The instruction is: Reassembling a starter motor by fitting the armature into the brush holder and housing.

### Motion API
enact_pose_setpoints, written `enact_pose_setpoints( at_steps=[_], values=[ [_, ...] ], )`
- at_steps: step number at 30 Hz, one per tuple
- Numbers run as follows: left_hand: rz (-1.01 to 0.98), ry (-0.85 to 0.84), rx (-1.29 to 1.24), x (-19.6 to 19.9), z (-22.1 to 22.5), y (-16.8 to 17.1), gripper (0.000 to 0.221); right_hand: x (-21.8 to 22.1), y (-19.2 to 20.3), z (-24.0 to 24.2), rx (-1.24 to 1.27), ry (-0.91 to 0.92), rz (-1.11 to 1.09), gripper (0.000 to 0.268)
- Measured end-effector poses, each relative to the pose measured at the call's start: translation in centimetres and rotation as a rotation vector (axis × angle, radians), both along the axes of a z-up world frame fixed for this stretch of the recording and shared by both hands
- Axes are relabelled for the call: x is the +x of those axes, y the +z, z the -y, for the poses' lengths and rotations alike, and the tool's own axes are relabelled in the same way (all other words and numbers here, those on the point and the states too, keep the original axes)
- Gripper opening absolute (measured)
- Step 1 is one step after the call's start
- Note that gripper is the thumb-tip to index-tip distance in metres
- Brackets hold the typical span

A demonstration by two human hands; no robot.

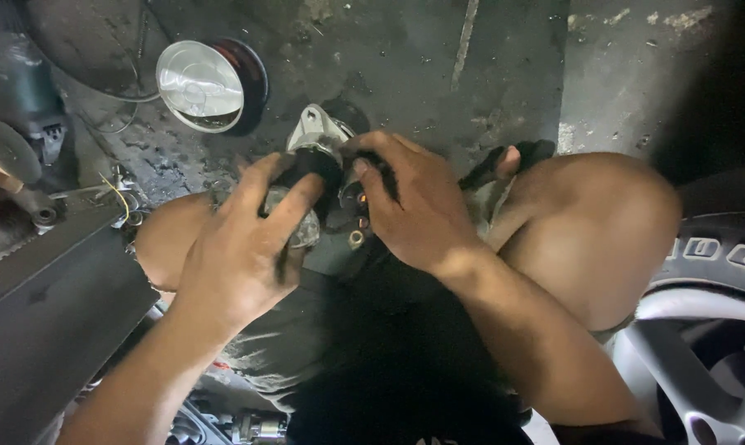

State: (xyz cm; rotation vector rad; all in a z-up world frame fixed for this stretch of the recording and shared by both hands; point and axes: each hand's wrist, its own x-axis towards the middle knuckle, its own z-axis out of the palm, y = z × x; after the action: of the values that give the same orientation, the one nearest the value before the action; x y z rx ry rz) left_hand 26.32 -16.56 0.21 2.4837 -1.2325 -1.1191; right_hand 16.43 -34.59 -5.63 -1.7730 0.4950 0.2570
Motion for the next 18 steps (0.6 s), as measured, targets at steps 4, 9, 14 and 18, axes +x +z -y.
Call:
enact_pose_setpoints(
  at_steps=[4,9,14,18],
  values=[
    [0.04,0.016,0.145,-0.3,0.1,-0.1,0.084,0.0,0.1,-0.2,0.048,-0.02,0.008,0.029],
    [0.065,-0.124,0.018,0.5,0.6,-0.2,0.084,-0.2,-0.8,-0.7,-0.032,-0.024,0.039,0.029],
    [-0.033,-0.06,0.376,1.1,1.8,0.3,0.09,-0.1,-0.9,-0.7,-0.013,-0.042,0.008,0.028],
    [0.068,-0.272,0.132,1.3,0.0,-0.6,0.101,-0.3,-1.6,-0.8,-0.014,-0.022,0.009,0.026]
  ],
)
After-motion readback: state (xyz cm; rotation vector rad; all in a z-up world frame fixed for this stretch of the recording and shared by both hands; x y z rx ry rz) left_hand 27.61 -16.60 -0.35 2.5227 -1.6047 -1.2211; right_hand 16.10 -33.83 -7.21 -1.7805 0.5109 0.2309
